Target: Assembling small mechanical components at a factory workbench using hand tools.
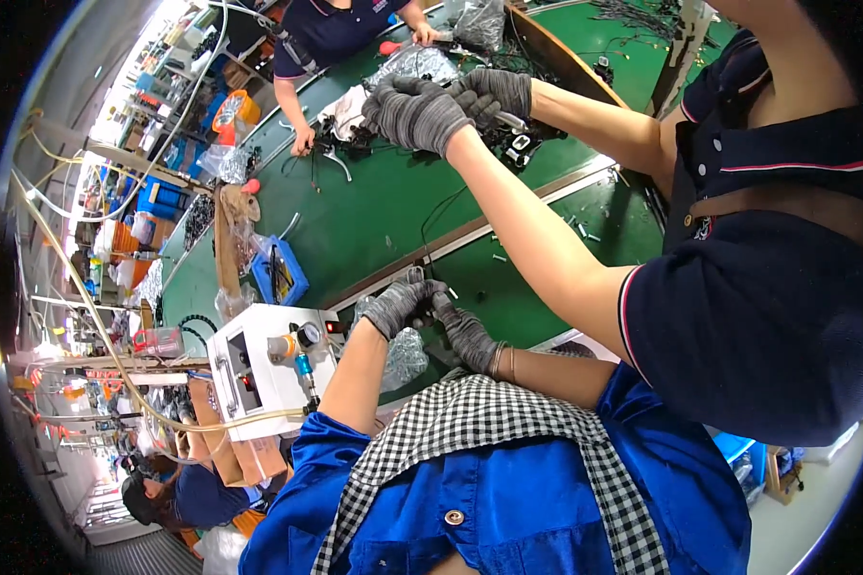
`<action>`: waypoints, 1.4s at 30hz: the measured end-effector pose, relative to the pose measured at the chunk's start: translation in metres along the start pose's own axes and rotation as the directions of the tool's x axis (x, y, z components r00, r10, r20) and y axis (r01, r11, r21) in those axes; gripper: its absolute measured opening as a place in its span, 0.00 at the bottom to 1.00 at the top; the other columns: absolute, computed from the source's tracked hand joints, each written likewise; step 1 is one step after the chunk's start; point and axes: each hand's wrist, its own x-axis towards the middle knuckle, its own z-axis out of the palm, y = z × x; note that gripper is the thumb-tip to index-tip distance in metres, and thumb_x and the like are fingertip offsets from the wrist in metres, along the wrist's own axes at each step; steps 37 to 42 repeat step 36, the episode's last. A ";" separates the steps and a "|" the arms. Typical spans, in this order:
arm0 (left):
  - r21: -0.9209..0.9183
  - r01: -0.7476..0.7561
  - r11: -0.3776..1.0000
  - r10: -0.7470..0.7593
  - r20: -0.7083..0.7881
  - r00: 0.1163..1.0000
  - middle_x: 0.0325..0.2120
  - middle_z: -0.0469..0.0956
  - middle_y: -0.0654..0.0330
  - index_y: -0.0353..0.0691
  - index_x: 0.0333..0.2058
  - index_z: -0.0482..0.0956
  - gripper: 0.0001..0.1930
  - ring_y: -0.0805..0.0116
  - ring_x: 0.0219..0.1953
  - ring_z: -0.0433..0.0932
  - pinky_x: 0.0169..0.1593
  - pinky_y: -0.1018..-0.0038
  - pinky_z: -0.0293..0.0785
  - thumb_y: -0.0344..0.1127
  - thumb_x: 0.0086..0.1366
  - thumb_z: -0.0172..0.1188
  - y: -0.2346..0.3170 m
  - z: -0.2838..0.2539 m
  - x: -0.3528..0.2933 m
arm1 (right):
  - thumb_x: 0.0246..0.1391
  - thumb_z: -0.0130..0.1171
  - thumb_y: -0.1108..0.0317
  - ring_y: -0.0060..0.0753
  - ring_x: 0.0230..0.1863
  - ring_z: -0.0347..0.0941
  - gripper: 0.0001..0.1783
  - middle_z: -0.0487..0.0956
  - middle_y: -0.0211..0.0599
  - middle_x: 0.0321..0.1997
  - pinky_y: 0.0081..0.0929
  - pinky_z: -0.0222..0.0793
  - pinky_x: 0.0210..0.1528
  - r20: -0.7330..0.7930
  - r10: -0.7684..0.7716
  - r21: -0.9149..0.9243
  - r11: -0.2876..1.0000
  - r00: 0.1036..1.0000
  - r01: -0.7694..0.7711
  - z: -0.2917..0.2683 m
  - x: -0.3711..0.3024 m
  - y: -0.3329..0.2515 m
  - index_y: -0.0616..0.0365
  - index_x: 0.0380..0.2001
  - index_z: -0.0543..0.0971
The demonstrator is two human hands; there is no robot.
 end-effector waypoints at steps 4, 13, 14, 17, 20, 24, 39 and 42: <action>-0.006 -0.041 0.999 0.041 0.019 0.999 0.16 0.74 0.64 0.46 0.25 0.77 0.12 0.71 0.12 0.70 0.14 0.79 0.62 0.48 0.54 0.59 0.013 0.008 -0.012 | 0.57 0.42 0.42 0.30 0.24 0.67 0.30 0.72 0.36 0.26 0.28 0.64 0.26 -0.109 -0.248 -0.232 0.948 0.963 0.218 -0.007 0.029 0.037 0.58 0.48 0.69; -0.179 0.020 0.984 -0.013 0.037 0.999 0.13 0.71 0.65 0.48 0.22 0.75 0.14 0.72 0.12 0.68 0.13 0.77 0.59 0.52 0.54 0.59 -0.023 -0.002 0.017 | 0.63 0.35 0.52 0.34 0.16 0.62 0.21 0.67 0.37 0.16 0.35 0.56 0.19 -0.010 -0.797 -0.643 0.468 0.604 0.606 -0.001 0.042 0.044 0.56 0.36 0.73; -0.223 0.021 0.975 -0.017 0.022 1.000 0.13 0.71 0.65 0.48 0.22 0.75 0.16 0.72 0.12 0.68 0.14 0.76 0.60 0.53 0.53 0.59 -0.018 0.001 0.012 | 0.63 0.34 0.51 0.33 0.15 0.61 0.22 0.66 0.36 0.14 0.35 0.55 0.19 0.005 -0.766 -0.661 0.479 0.642 0.577 -0.004 0.041 0.042 0.55 0.33 0.73; -0.223 0.021 0.975 -0.032 -0.042 0.999 0.16 0.73 0.65 0.49 0.24 0.75 0.14 0.71 0.17 0.70 0.18 0.76 0.62 0.53 0.52 0.60 -0.001 0.006 -0.007 | 0.63 0.33 0.49 0.33 0.13 0.59 0.24 0.64 0.34 0.11 0.36 0.53 0.18 0.003 -0.649 -0.641 0.583 0.761 0.499 -0.007 0.039 0.025 0.54 0.27 0.72; -0.301 -0.008 0.954 -0.015 -0.073 0.997 0.18 0.75 0.65 0.48 0.26 0.76 0.15 0.70 0.19 0.71 0.20 0.75 0.64 0.53 0.50 0.62 0.002 0.008 -0.014 | 0.63 0.32 0.48 0.35 0.11 0.58 0.27 0.62 0.32 0.09 0.37 0.51 0.17 -0.013 -0.430 -0.555 0.754 0.903 0.351 -0.008 0.027 0.008 0.54 0.22 0.71; -0.435 -0.132 0.890 0.077 -0.142 0.987 0.20 0.76 0.64 0.45 0.28 0.77 0.15 0.69 0.20 0.73 0.22 0.75 0.68 0.49 0.49 0.65 0.007 0.009 -0.013 | 0.63 0.32 0.48 0.36 0.11 0.57 0.28 0.62 0.35 0.09 0.37 0.51 0.16 -0.086 -0.211 -0.163 0.967 0.974 0.195 -0.009 0.020 0.002 0.54 0.19 0.70; 0.125 -0.642 0.756 0.618 -0.460 0.638 0.22 0.75 0.62 0.42 0.33 0.77 0.09 0.69 0.25 0.74 0.29 0.70 0.73 0.37 0.53 0.59 -0.007 0.006 0.044 | 0.36 0.67 0.53 0.45 0.41 0.69 0.61 0.71 0.55 0.40 0.39 0.63 0.44 0.178 -0.696 -0.825 0.280 0.696 0.491 -0.028 0.009 0.016 0.71 0.62 0.40; 0.125 -0.642 0.756 0.618 -0.460 0.638 0.22 0.75 0.62 0.42 0.33 0.77 0.09 0.69 0.25 0.74 0.29 0.70 0.73 0.37 0.53 0.59 -0.007 0.006 0.044 | 0.36 0.67 0.53 0.45 0.41 0.69 0.61 0.71 0.55 0.40 0.39 0.63 0.44 0.178 -0.696 -0.825 0.280 0.696 0.491 -0.028 0.009 0.016 0.71 0.62 0.40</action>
